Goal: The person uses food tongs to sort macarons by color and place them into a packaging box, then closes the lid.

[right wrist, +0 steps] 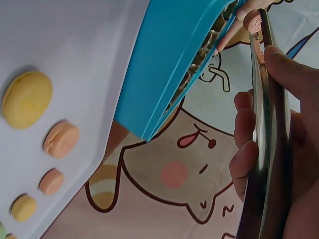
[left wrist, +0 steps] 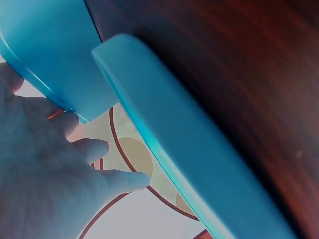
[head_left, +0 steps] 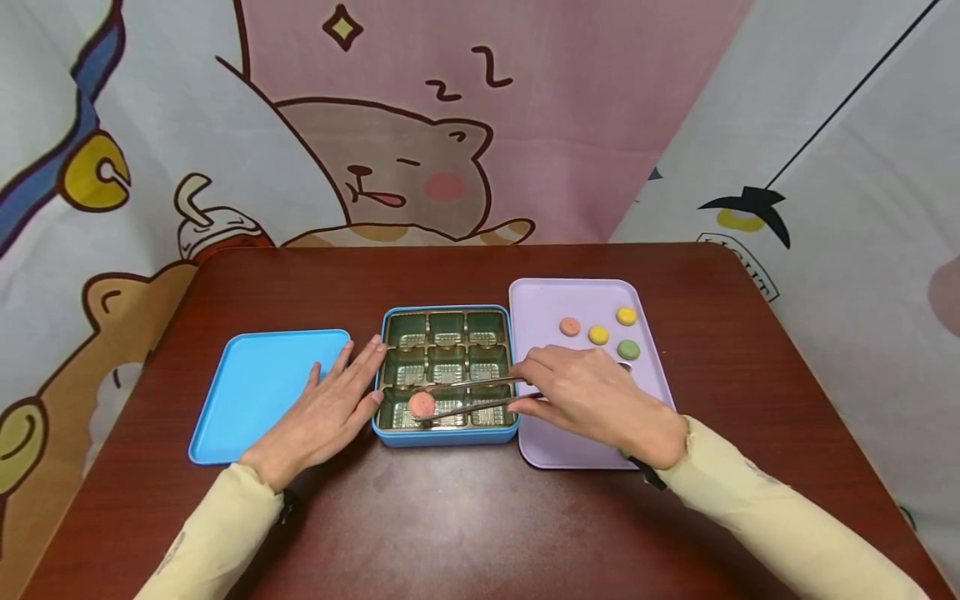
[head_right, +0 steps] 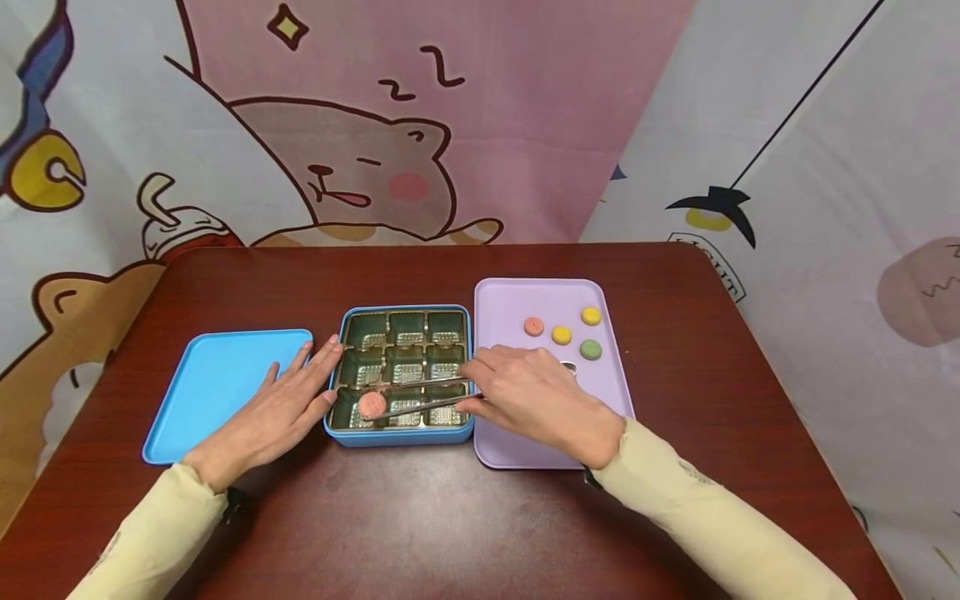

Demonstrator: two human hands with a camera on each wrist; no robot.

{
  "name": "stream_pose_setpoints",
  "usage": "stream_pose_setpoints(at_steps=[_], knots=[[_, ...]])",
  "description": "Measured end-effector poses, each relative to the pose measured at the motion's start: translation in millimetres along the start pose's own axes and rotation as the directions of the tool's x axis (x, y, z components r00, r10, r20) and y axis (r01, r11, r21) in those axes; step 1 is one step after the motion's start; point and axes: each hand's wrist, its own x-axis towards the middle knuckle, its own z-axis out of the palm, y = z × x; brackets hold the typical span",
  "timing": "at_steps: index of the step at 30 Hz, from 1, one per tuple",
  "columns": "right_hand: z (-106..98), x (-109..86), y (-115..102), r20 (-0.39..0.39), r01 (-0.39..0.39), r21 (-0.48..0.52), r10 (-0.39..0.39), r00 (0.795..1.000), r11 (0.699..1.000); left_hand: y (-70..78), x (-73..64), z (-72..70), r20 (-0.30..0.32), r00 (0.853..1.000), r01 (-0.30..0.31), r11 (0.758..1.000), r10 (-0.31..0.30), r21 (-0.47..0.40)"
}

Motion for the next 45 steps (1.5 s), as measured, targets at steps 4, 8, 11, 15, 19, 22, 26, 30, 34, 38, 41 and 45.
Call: stream_pose_setpoints(at_steps=[4, 8, 11, 15, 19, 22, 26, 30, 34, 38, 41, 45], knots=[[4.4, 5.4, -2.0, 0.011, 0.018, -0.017, -0.018, 1.000, 1.000, 0.5, 0.0, 0.4, 0.000, 1.000, 0.002, 1.000, -0.002, -0.003], [7.1, 10.9, -4.0, 0.025, 0.021, -0.023, -0.021, 0.999, 1.000, 0.4, 0.0, 0.9, -0.003, 1.000, 0.000, 1.000, 0.000, -0.003], [8.8, 14.9, -5.2, 0.036, 0.022, -0.035, -0.021, 0.999, 0.999, 0.2, 0.0, 1.4, -0.007, 1.000, -0.004, 1.000, 0.004, -0.003], [10.8, 20.2, -6.3, 0.042, 0.039, -0.066, -0.036, 0.998, 0.997, 0.1, 0.1, 1.7, -0.010, 1.000, -0.006, 1.000, 0.006, 0.000], [11.5, 24.4, -7.4, 0.042, 0.050, -0.081, -0.046, 0.998, 0.995, 0.8, -0.1, 1.3, -0.007, 1.000, -0.001, 1.000, 0.001, 0.000], [11.5, 26.9, -8.6, 0.048, 0.051, -0.089, -0.047, 0.998, 0.995, 1.0, -0.2, 1.2, -0.003, 1.000, 0.001, 1.000, -0.001, -0.002], [11.3, 29.3, -10.5, 0.072, 0.054, -0.109, -0.046, 0.996, 0.993, 1.1, -0.1, 1.4, -0.006, 1.000, 0.000, 1.000, 0.000, -0.001], [10.8, 31.5, -12.0, 0.093, 0.055, -0.123, -0.044, 0.995, 0.991, 1.2, 0.6, 1.9, -0.010, 1.000, -0.005, 1.000, 0.005, 0.001], [10.1, 33.4, -12.5, 0.102, 0.049, -0.119, -0.036, 0.994, 0.992, 1.3, 1.2, 2.1, -0.009, 1.000, -0.006, 1.000, 0.006, 0.002], [9.0, 33.4, -11.6, 0.100, 0.039, -0.109, -0.028, 0.995, 0.993, 1.5, 1.2, 2.0, -0.010, 1.000, -0.008, 1.000, 0.008, -0.001], [7.2, 30.8, -9.8, 0.084, 0.030, -0.093, -0.022, 0.996, 0.995, 1.3, 0.9, 1.7, -0.014, 1.000, -0.009, 1.000, 0.009, -0.002], [3.6, 22.6, -5.0, 0.047, 0.013, -0.058, -0.010, 0.999, 0.998, 0.3, 0.0, 0.7, -0.014, 1.000, -0.003, 1.000, 0.003, 0.000]])
